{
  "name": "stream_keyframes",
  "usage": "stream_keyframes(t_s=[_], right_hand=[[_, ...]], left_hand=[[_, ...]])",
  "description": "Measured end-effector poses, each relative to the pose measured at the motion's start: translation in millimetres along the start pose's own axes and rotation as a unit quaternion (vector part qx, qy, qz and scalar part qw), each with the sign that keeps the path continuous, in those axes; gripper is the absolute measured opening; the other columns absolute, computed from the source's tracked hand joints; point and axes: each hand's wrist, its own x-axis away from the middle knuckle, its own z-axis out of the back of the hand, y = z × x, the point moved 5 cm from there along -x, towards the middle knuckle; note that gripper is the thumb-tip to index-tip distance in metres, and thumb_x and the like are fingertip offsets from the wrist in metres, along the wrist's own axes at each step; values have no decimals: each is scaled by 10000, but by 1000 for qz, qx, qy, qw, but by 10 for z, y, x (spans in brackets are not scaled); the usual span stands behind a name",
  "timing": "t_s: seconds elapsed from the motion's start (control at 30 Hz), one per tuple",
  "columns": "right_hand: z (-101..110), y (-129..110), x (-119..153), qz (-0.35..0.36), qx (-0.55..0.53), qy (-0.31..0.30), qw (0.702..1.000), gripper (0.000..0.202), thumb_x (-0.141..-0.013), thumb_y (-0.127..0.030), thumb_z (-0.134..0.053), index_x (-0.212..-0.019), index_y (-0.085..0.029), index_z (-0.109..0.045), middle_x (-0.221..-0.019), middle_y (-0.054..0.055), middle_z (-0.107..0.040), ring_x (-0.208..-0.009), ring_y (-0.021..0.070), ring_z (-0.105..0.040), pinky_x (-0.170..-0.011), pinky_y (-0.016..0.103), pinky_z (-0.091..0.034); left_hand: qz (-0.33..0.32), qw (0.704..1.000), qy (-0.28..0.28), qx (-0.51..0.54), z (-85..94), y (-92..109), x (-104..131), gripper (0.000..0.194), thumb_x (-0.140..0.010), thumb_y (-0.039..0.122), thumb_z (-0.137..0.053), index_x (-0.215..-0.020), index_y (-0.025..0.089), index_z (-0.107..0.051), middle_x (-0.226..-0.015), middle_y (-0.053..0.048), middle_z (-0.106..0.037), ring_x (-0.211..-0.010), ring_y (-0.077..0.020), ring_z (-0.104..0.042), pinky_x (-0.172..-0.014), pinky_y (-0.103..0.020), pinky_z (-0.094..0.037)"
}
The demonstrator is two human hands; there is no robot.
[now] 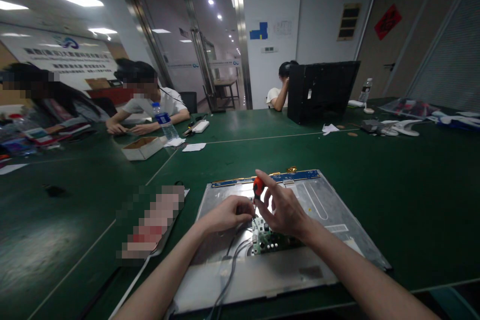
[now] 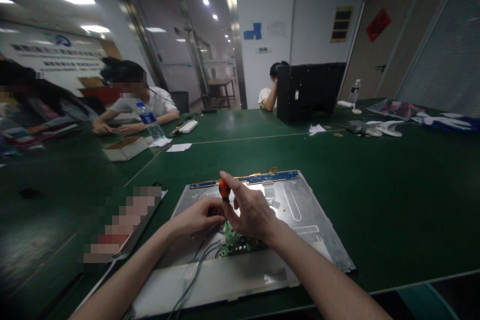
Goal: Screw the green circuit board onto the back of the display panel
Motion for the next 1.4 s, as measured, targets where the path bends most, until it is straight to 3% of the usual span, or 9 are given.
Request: stream_keyframes(t_s=[0.4,0.7,1.07,1.4], right_hand=[[-30,36,17,13,6,4,1000,588,-881,-228,-525,-1403,-248,-253,-837,10,-615,-529,113,-528,-450,254,-412],[-8,0,8,-3,2,-6,1000,631,-859,-163,-489,-1426,-201,-216,-823,18,-625,-548,123,-552,-466,260,-431],[-42,60,27,2,11,0,1000,594,-878,-234,-530,-1397,-232,-242,-854,18,-626,-543,116,-549,-462,256,-426],[-40,41,19,-11,-10,-15,1000,656,-864,-165,-498,-1440,-214,-187,-907,45,-635,-575,118,-576,-478,248,-446]], left_hand=[[11,1000,8,-5,12,-21,-11,73,-739,211,-582,-765,152,-616,-693,5,-558,-667,-169,-508,-625,-270,-389],[7,1000,-1,4,-12,-16,-2,98,-751,204,-565,-811,147,-617,-718,-1,-587,-670,-166,-527,-627,-266,-399],[6,1000,1,4,3,-7,-4,96,-743,210,-561,-782,149,-624,-677,8,-556,-647,-161,-508,-597,-258,-380],[4,1000,-5,5,-9,-9,-1,103,-753,198,-567,-824,143,-619,-725,-5,-587,-669,-169,-519,-619,-266,-395]])
